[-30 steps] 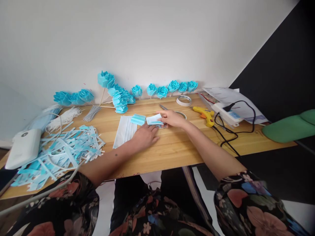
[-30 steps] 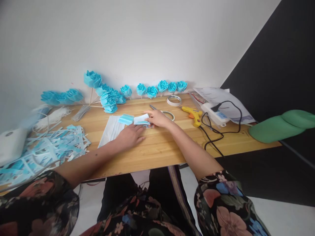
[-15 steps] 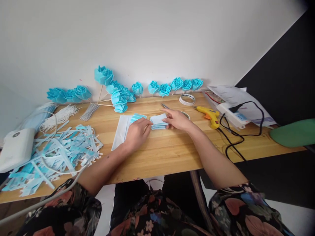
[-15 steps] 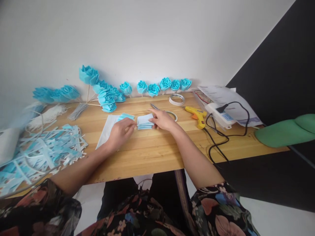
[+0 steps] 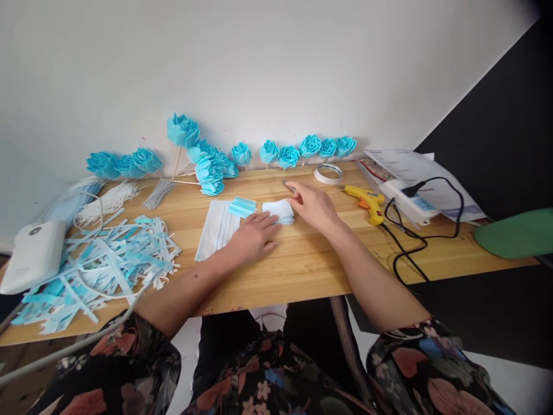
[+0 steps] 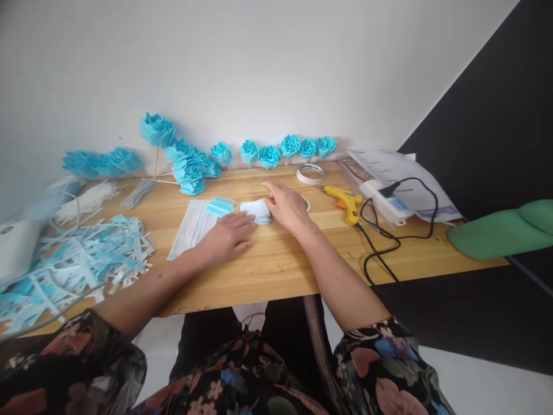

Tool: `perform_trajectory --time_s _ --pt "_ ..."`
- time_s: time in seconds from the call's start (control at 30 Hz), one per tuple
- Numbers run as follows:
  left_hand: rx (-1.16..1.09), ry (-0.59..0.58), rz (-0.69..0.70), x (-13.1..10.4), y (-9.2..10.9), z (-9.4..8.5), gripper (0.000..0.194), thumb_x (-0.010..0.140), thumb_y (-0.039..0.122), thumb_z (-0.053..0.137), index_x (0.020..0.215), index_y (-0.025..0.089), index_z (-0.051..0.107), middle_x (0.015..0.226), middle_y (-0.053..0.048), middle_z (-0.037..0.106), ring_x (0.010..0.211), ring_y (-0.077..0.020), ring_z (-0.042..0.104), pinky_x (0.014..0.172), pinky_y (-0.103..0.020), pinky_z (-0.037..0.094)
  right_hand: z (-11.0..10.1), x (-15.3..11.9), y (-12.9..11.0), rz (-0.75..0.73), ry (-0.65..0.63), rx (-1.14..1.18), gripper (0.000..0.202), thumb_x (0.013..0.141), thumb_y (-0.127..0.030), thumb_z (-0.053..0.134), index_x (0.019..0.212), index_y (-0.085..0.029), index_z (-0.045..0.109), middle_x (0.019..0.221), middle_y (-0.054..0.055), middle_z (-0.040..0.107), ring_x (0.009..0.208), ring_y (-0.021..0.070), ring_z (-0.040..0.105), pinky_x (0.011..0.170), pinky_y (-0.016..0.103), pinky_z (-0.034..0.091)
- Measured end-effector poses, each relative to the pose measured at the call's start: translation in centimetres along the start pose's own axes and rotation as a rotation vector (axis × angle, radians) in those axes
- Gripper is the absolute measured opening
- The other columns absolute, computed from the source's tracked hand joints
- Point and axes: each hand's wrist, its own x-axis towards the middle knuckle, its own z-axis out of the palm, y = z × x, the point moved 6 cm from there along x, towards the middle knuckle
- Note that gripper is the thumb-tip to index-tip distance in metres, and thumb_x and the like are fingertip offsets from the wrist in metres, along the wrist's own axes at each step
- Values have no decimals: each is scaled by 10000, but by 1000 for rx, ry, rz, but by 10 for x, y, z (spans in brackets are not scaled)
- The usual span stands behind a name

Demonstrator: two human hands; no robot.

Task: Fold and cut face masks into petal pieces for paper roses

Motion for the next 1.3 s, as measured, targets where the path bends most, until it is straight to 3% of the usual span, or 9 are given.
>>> perform_trajectory --time_s 0.07,0.17,0.3,0.6,0.77,0.87,1.0,1.13,1.3 --pt "21 -13 18 -1 1 1 404 921 300 552 1297 156 584 1488 -128 490 1408 -336 404 1136 -528 340 -4 -2 -8 -78 74 26 278 900 -219 567 1157 -198 670 988 58 715 829 178 638 730 278 438" --pt "40 -7 37 -1 4 1 390 922 306 547 1282 162 588 1493 -120 484 1409 -332 401 1128 -515 353 11 -4 -17 -194 -53 53 182 921 -218 547 1003 -206 709 990 52 712 848 175 637 753 276 441" --pt "90 -16 54 -3 9 -2 358 910 313 568 1227 152 617 1446 -145 525 1365 -340 452 1096 -517 386 30 -5 -15 -191 -223 17 215 917 -186 564 1080 -200 703 1034 69 699 845 178 643 760 284 443" --pt "155 -25 61 -6 17 -4 329 919 332 559 1167 130 635 1390 -152 563 1320 -338 492 1060 -474 431 29 -4 -16 -182 -285 -14 282 923 -240 593 1179 -159 682 1082 113 704 934 211 667 839 309 474" --pt "150 -11 51 -7 17 -1 316 922 318 552 1167 134 632 1410 -156 546 1327 -331 487 1061 -471 433 21 17 -20 -192 -279 -137 303 900 -247 614 1186 -175 683 1126 115 713 1039 248 661 879 343 478" --pt "113 -3 50 -7 16 -1 308 921 313 552 1153 131 640 1401 -160 552 1334 -339 477 1072 -483 425 26 33 -28 -217 -429 -145 406 801 -224 718 1203 -208 665 1183 90 712 1067 238 661 867 316 487" --pt "14 14 59 -6 12 -5 222 910 289 557 1028 143 675 1340 -144 599 1278 -329 526 1056 -492 446 34 49 -35 -160 -645 -273 350 707 -211 769 1053 -218 715 1019 56 755 889 214 689 683 265 469" --pt "-180 86 23 -5 5 -13 186 920 234 506 930 181 685 1142 -103 684 1129 -265 615 989 -447 497 39 53 -42 -176 -767 -336 170 677 -225 753 847 -223 745 804 20 751 667 169 644 553 256 402" --pt "-486 383 -224 -6 -24 -26 285 899 249 541 1171 193 605 1198 -103 640 1108 -241 615 933 -408 523 35 44 -44 -166 -739 -349 132 725 -238 674 838 -215 738 768 28 736 645 169 620 559 267 386"
